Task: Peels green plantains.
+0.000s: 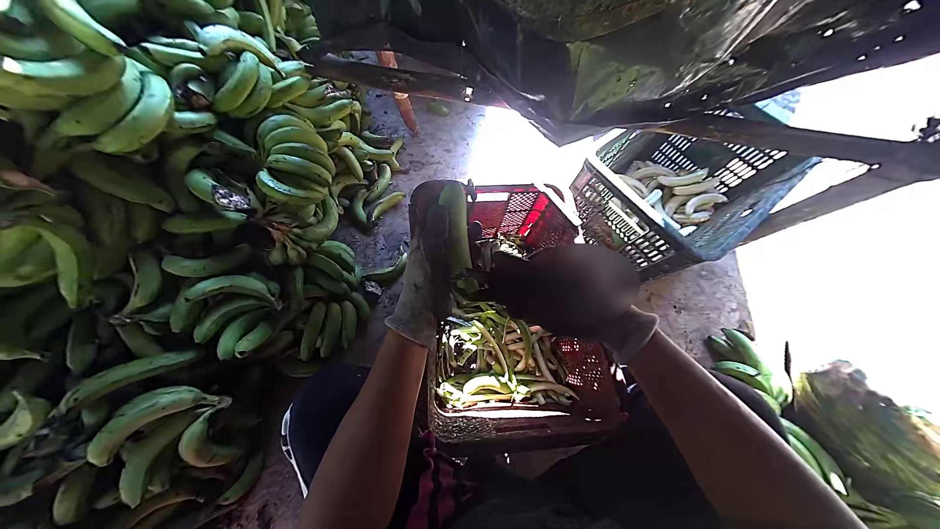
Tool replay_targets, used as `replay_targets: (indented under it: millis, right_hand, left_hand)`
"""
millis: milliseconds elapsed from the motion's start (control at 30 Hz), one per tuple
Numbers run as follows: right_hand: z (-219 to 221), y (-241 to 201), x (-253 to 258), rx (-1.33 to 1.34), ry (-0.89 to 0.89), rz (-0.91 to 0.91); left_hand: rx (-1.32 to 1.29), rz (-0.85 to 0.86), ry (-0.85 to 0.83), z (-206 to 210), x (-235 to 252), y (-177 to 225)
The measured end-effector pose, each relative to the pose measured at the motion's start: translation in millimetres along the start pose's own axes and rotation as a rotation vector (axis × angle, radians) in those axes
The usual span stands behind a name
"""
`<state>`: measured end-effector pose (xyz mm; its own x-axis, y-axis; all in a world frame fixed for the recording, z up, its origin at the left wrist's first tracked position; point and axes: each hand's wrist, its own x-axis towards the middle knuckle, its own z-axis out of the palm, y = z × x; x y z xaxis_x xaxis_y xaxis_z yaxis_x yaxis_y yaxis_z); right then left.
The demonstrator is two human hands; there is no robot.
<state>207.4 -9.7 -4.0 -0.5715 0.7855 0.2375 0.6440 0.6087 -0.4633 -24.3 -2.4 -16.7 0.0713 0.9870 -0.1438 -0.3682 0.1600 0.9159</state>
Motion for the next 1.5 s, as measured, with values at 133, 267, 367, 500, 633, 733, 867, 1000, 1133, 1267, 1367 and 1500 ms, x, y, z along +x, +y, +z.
replay_targets:
  millis: [133, 267, 367, 500, 633, 733, 867, 1000, 1133, 1267, 1367, 1500]
  right_hand:
    - [-10, 33, 19, -0.077, 0.099, 0.258]
    - [-31, 48, 20, 0.017, 0.109, 0.313]
    - [-15, 22, 1, 0.043, 0.033, 0.160]
    - [-2, 8, -1, 0.030, -0.032, 0.049]
    - [-19, 42, 23, -0.049, 0.128, 0.205]
    - [-23, 40, 19, 0.106, 0.192, 0.291]
    - [1, 12, 5, -0.028, 0.079, -0.024]
    - [1, 13, 13, -0.026, 0.059, 0.026]
    - [-18, 36, 27, 0.089, 0.130, 0.266]
    - [-15, 26, 19, 0.048, 0.112, 0.251]
    - [7, 9, 2, -0.050, 0.129, 0.010]
    - [15, -3, 3, -0.111, 0.145, 0.027]
  left_hand:
    - [0.034, -0.026, -0.204, 13, -15, -5]
    - [-0.065, -0.188, -0.313, 15, -9, -3]
    - [-0.006, -0.060, -0.090, 1, 2, 0]
    - [0.167, 0.048, 0.090, 2, -4, -2]
    - [0.154, -0.016, -0.123, 22, -13, 2]
    - [0.054, -0.067, -0.155, 22, -9, 0]
    - [-0.034, 0.094, 0.129, 1, 10, -12]
    - [-0.043, 0.108, 0.110, 10, 3, -11]
    - [0.028, -0.049, -0.206, 27, -13, -3]
    - [-0.093, -0.036, -0.146, 14, -2, -16]
    - [-0.284, 0.038, 0.036, 2, 11, -18]
    - [-0.297, 0.104, 0.157, 7, 11, -15]
